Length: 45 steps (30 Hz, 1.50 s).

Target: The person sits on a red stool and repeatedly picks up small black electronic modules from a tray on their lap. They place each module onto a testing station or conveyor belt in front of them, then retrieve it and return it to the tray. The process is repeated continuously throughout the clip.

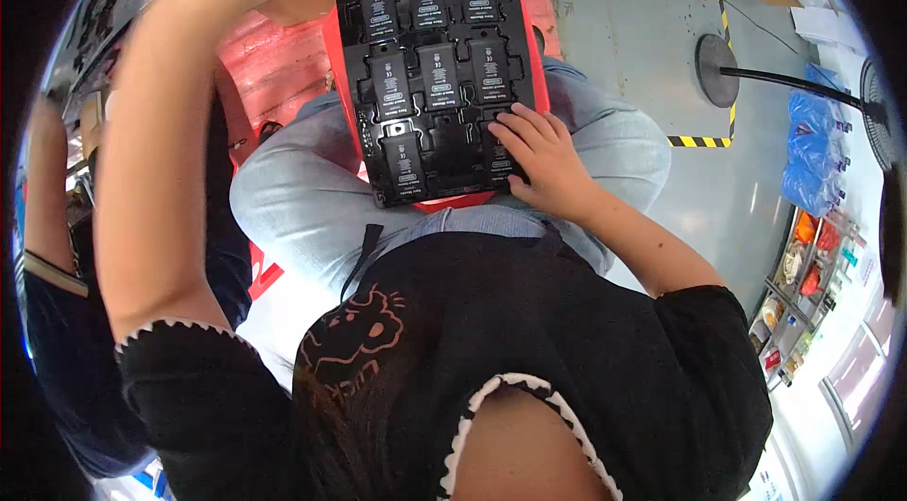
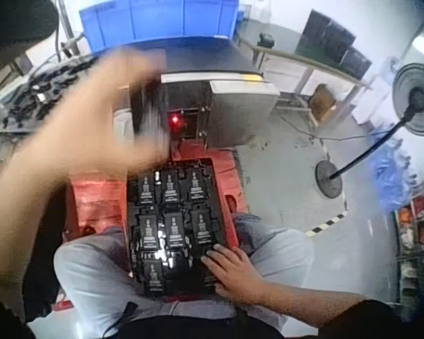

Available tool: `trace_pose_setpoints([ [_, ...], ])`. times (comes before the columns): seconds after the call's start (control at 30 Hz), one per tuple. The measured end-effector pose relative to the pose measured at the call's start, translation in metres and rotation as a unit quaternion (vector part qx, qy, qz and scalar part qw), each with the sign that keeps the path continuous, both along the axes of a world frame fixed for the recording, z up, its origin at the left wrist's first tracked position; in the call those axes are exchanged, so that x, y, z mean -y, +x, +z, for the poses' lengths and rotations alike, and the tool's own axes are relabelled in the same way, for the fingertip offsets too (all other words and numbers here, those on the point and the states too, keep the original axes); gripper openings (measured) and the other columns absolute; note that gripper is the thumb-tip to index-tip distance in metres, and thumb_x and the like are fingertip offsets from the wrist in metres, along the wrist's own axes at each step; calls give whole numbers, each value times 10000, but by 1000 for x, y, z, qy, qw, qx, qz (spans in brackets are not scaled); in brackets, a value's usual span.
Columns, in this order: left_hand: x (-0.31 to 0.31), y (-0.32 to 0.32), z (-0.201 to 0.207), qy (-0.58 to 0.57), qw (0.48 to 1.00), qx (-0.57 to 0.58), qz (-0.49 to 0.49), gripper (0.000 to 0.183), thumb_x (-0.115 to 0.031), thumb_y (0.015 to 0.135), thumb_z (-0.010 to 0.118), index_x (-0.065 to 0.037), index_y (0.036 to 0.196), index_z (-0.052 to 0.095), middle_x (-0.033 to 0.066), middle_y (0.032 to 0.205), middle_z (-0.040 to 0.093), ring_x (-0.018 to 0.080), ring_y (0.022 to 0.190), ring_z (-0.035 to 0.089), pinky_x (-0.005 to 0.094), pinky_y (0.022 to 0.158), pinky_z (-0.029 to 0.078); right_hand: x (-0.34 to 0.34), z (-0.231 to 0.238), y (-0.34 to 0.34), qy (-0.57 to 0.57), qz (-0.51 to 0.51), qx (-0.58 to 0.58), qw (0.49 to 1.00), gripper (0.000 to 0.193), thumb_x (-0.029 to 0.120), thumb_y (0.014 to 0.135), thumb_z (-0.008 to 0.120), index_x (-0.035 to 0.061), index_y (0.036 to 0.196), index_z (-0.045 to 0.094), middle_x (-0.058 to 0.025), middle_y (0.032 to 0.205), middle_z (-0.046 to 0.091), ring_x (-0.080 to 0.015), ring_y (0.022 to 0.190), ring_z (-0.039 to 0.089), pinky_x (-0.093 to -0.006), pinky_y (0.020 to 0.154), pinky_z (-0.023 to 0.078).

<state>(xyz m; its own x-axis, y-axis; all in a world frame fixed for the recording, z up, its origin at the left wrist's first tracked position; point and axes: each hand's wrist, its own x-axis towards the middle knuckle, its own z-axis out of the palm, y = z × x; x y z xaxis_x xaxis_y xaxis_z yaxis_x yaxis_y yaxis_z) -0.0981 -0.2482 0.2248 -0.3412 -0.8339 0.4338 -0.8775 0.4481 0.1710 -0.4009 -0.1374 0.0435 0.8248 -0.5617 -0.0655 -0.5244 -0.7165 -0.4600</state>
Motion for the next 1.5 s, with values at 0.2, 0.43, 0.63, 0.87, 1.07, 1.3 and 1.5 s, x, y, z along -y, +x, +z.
trace_pose_setpoints([
  [0.2,-142,-54,-119,280,952,-58,-104,901,-194,591,822,-51,1391,431,179,1288,463,365,1231,449,436,1045,366,4,-9,-10,-16,-52,35,998,655,111,689,741,166,1313,550,-26,1322,555,-304,1290,421,-476,1028,332],
  [0.43,-183,-77,-197,204,975,-75,-52,715,-255,652,801,-57,1283,529,94,1270,516,289,1214,469,450,1030,336,23,-1,-16,55,-82,185,978,499,100,762,720,115,1251,619,-123,1181,653,-333,1116,592,-411,956,449],
  [0.63,-191,-83,-208,190,979,-70,-18,708,-242,663,795,-79,1296,521,98,1286,508,309,1241,452,473,1057,322,76,96,32,-174,-91,361,912,497,129,774,687,63,1257,584,-129,1097,658,-315,1050,614,-429,939,444],
  [0.87,-176,-59,-182,158,949,-256,98,502,-223,756,765,-53,1203,613,156,1265,543,339,1198,507,416,1015,402,169,133,116,-418,0,127,900,766,110,740,694,95,1439,379,-228,1469,342,-379,1373,321,-523,1111,265],
  [1.07,-164,2,-124,184,592,-769,152,766,-552,940,499,7,1434,327,191,1379,472,283,1287,454,455,1027,402,79,137,138,-419,31,118,900,316,214,763,605,119,1063,575,-63,869,601,-251,838,582,-430,723,394],
  [1.3,-194,50,-123,183,634,-723,205,326,-271,985,547,-25,1199,569,68,1084,651,160,957,636,325,837,525,-41,106,110,-97,272,346,893,295,250,821,689,118,1078,633,-52,968,591,-226,973,571,-438,874,410],
  [1.5,-192,30,-217,243,669,-661,236,371,-309,997,506,-22,1222,577,72,1096,650,184,998,610,330,891,476,3,21,76,-150,-116,178,966,471,217,796,680,77,1229,561,-153,1247,532,-335,1188,489,-467,984,380],
])
